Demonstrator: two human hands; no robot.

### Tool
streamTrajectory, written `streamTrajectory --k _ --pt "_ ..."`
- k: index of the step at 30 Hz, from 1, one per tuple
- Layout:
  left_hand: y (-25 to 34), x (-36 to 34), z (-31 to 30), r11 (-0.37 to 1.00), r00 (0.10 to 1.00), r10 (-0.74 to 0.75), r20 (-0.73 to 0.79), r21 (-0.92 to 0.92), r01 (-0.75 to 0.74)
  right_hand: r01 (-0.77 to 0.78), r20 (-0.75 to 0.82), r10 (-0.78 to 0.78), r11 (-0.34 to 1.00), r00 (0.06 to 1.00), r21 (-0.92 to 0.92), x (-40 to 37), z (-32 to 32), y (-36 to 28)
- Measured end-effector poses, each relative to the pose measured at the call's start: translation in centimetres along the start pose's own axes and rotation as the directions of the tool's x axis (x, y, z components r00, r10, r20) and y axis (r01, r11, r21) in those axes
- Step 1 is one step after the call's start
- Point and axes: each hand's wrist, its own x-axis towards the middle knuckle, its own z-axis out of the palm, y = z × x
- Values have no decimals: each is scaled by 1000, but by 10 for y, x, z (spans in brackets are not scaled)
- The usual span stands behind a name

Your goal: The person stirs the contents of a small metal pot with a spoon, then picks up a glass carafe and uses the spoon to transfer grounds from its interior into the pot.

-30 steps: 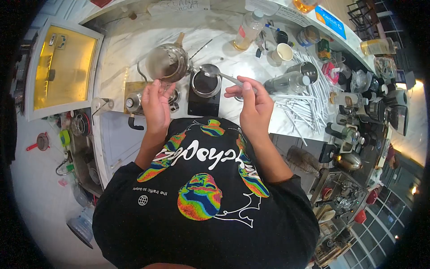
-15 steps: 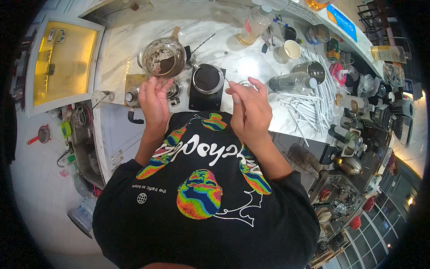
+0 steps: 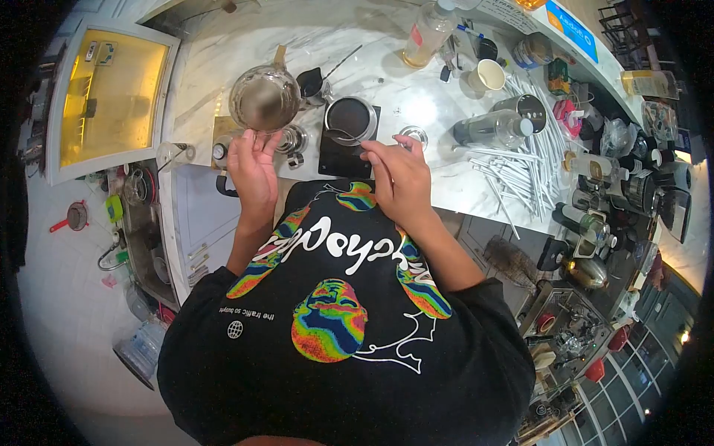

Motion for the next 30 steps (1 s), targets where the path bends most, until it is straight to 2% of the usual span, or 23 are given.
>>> streamTrajectory --k 5,7,11,13,16,23,26,28,30 --pt "-1 -9 -2 1000 999 -4 -45 -9 4 -19 6 20 999 1000 -36 0 3 7" --pt "-3 -10 -7 1000 998 -9 -62 -15 8 -99 -99 103 994 990 42 0 5 8" --pt "-3 -10 -11 999 1000 18 -23 -35 -19 -51 -67 53 998 996 27 2 3 2" --pt "2 -10 -6 999 999 22 -27 -36 -23 -89 -18 90 995 996 39 2 6 1" --pt "5 -10 -4 999 999 17 -41 -37 -19 -87 -89 87 996 992 2 2 7 4" --pt "4 -13 -7 1000 1000 7 1 -30 -7 -89 -64 91 995 994 34 -1 8 0" --pt "3 -13 -7 999 1000 11 5 -34 -11 -82 -73 77 995 994 -60 0 4 2" --pt "5 -15 -4 1000 1000 9 -3 -30 -9 -200 -172 207 978 963 60 3 -1 -4" --pt "9 -16 2 1000 1000 5 8 -9 -5 -190 -190 200 979 961 68 5 -10 -10"
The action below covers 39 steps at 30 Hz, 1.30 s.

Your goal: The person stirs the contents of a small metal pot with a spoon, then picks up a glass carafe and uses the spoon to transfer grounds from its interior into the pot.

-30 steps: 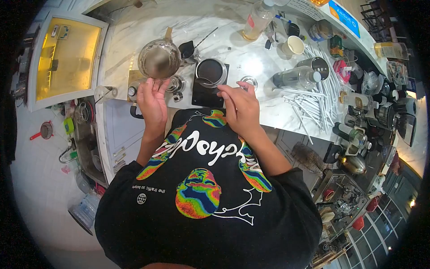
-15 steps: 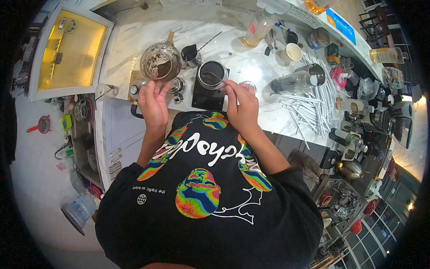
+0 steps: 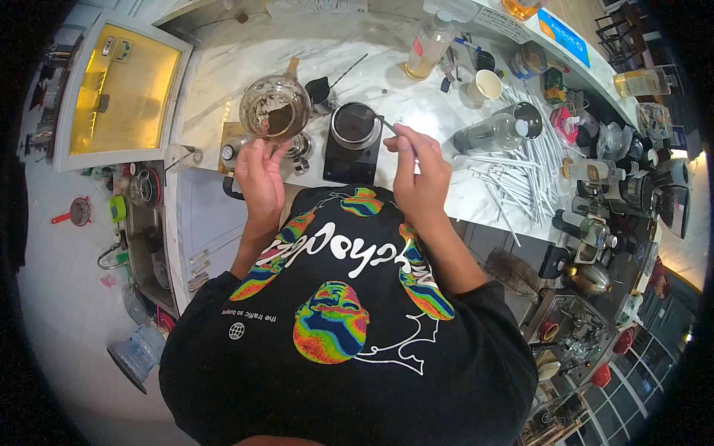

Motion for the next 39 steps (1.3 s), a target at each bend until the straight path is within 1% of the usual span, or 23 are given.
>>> streamTrajectory --k 1,2,3,4,6,7,8,9,10,12,13,18,20,22,26,29,31,35,37,39 --pt "0 -1 1 1000 1000 3 2 2 -3 16 -34 -14 998 999 53 0 -4 -6" --pt "1 -2 2 1000 999 18 40 0 -18 34 -68 -27 994 997 107 0 -9 -15" --pt "2 -3 2 999 996 34 78 -1 -34 50 -75 -43 995 996 90 2 -16 -29" --pt "2 -3 2 999 996 38 80 4 -39 119 -94 -108 986 990 117 1 -21 -31" --pt "-1 -3 -2 967 961 180 209 139 -211 269 -150 -247 951 957 152 3 -26 -46" --pt "-1 -3 -4 969 946 189 264 106 -223 266 -156 -243 951 957 154 7 -30 -55" --pt "-1 -3 -5 969 945 184 271 111 -220 318 -74 -310 934 948 163 10 -35 -63" --pt "2 -4 -1 957 924 216 316 118 -264 365 7 -372 914 928 175 11 -39 -69" --pt "5 -5 3 944 900 246 361 122 -307 358 -1 -363 918 932 173 12 -39 -73" --pt "9 -6 9 947 882 247 401 95 -308 438 102 -448 892 888 111 16 -31 -78" --pt "11 -6 11 947 864 258 432 63 -314 468 120 -473 881 873 73 17 -26 -79" --pt "17 -9 17 953 859 258 443 27 -300 489 172 -485 872 858 18 15 -6 -80" --pt "18 -8 16 954 859 257 443 25 -298 517 216 -505 856 836 -2 15 -2 -81" --pt "17 -7 15 941 849 273 453 60 -334 530 219 -515 848 829 -13 13 2 -81" --pt "19 -7 16 945 857 267 441 56 -323 523 224 -504 852 834 -30 11 4 -77" --pt "19 -5 16 936 851 281 444 69 -346 519 234 -498 854 835 -32 13 3 -76" --pt "18 -2 13 914 813 294 502 100 -392 515 240 -494 856 836 -34 13 3 -76" --pt "16 0 9 909 808 307 503 96 -405 508 266 -482 861 835 -36 13 1 -75" --pt "16 4 5 875 799 299 521 184 -448 519 278 -489 854 827 -43 17 -4 -74" --pt "16 5 4 864 789 304 533 195 -465 520 289 -487 853 824 -44 17 -7 -73"
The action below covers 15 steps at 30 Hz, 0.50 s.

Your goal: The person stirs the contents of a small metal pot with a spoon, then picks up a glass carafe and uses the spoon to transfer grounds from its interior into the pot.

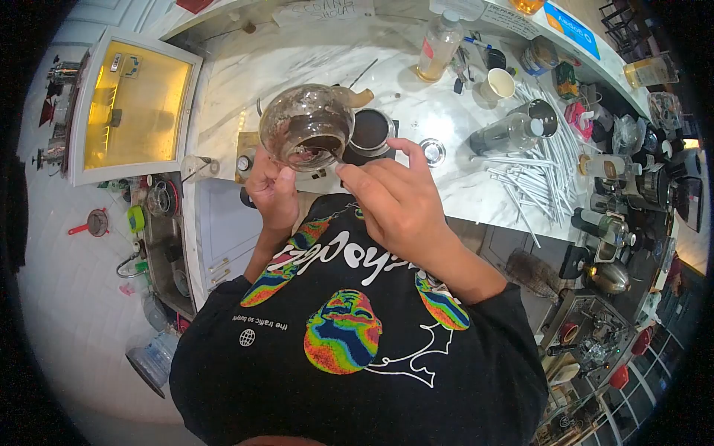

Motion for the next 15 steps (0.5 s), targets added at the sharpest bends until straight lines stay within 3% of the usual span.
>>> streamTrajectory --k 8,10,15 --pt "9 6 4 1000 1000 -15 26 4 15 -3 16 3 1000 1000 -14 1 -2 1" --pt "13 9 11 994 991 -82 -102 -86 74 -14 30 14 1000 999 -13 0 -3 2" --pt "13 10 11 998 996 -43 -73 -55 39 -13 22 14 1000 1000 -9 -1 0 4"
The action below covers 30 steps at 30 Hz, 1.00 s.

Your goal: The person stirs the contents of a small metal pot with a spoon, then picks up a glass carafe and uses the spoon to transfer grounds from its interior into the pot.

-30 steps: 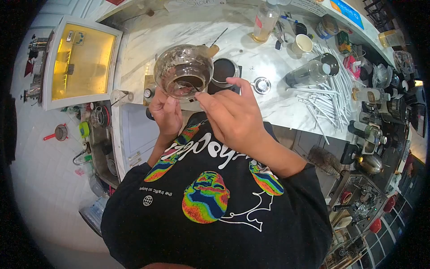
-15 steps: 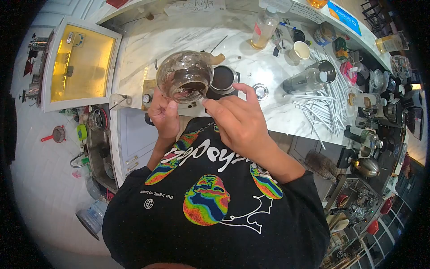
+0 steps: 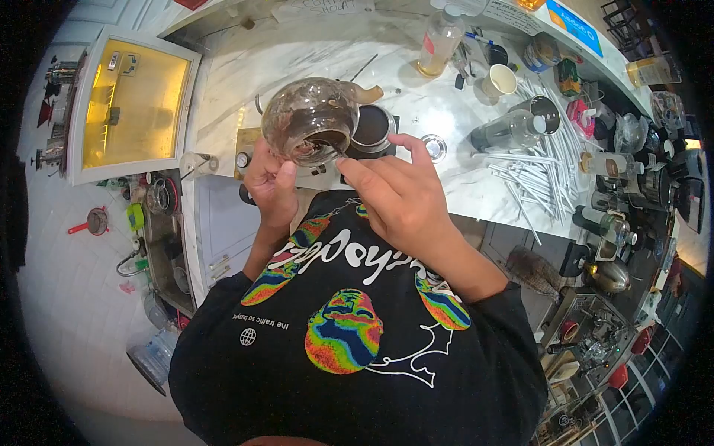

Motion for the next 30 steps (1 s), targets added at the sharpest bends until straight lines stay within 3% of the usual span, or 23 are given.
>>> streamTrajectory --k 5,14,17,19,28,30 --pt "-6 -2 -5 998 998 12 65 59 -16 -28 5 28 999 1000 -17 2 -5 -5" --pt "2 -5 -4 1000 1000 -13 -8 -7 13 -41 -2 41 999 999 -14 2 -2 -6" --pt "3 -7 -6 995 995 -97 -29 25 98 -37 -1 37 999 999 -20 3 -2 -6" --pt "6 -5 -5 997 1000 18 3 72 -18 -32 -14 31 999 999 -22 4 -2 -7" --pt "8 -1 6 976 995 101 18 193 -102 -64 -26 65 997 998 33 2 6 -16" --pt "4 -1 10 982 995 97 15 163 -98 -192 -41 203 964 978 181 0 12 -15"
